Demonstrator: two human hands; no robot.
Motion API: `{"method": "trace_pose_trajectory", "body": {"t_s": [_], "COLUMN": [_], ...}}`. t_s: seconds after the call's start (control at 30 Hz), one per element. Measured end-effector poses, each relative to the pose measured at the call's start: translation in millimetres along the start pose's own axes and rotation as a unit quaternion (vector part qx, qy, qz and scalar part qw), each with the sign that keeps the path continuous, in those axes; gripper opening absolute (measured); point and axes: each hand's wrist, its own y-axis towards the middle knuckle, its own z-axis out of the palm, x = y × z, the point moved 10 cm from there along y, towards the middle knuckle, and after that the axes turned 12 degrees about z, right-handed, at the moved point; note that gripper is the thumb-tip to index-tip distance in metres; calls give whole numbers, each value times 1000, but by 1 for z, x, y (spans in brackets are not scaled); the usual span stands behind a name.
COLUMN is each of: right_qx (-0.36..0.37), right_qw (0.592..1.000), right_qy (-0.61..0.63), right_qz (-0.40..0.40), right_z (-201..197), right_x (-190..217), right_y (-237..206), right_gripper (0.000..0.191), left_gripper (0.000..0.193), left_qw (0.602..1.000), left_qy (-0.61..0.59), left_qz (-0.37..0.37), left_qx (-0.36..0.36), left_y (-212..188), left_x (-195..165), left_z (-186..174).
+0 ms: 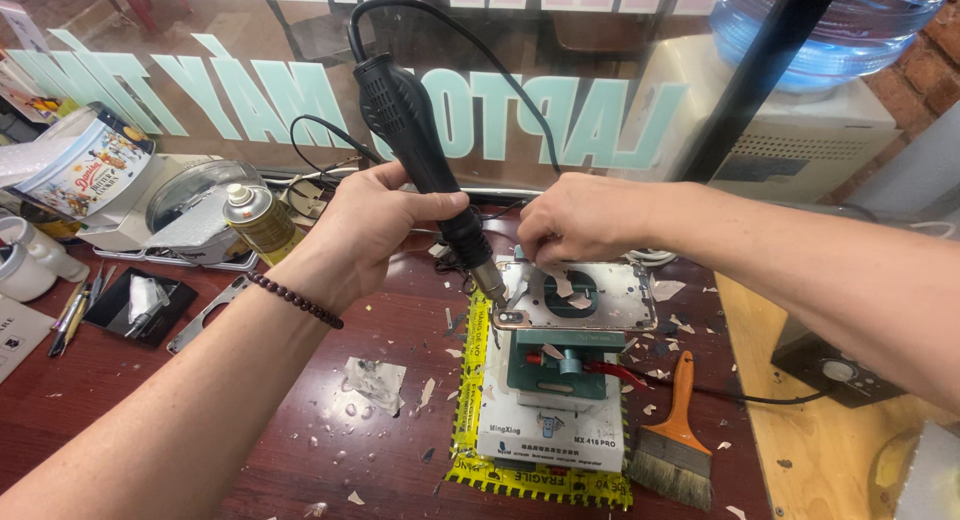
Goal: The person uses a hot air gun and a soldering iron to work on a small electronic component clamped in a vise. They repeatedly apply heat and use the soldering iron to manipulate the component, then remove it from the vise.
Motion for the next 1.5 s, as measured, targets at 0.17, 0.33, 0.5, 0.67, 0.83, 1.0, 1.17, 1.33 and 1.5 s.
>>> {"method": "trace_pose_trajectory", "body": {"t_s": [0.17,0.33,0.5,0.67,0.83,1.0,1.17,1.33,1.5], "right_qx": [53,-2,15,58,31,33,-20,-123,-137], "right_qw": [998,1000,1000,996,997,994,988,984,980], "right_qy": [-1,-4,8,26,46,58,92,70,105], "right_qz": [45,-4,-9,55,55,90,123,113,99], "right_z": [5,0,11,24,21,23,17,9,14], "right_x": [-4,5,-1,-15,-14,-15,-17,-17,-14], "right_y": [2,1,1,-8,-18,-26,-36,-49,-50], "right_gripper": [17,17,22,25,26,26,25,24,21], "left_gripper": [14,14,13,13,12,14,15,15,14], "left_qw": [1000,1000,1000,1000,1000,1000,1000,1000,1000], "left_qy": [6,10,2,0,-9,-3,-11,-9,-24], "left_qz": [3,-1,-8,-8,1,2,-5,-14,-20], "left_qx": [0,7,6,2,10,7,7,-5,-4], "left_y": [1,-1,-2,0,3,2,-2,-7,-9], "left_x": [-2,-4,-3,1,2,0,-4,-7,-9], "left_z": [1,2,2,0,0,-1,0,-2,-5]}}
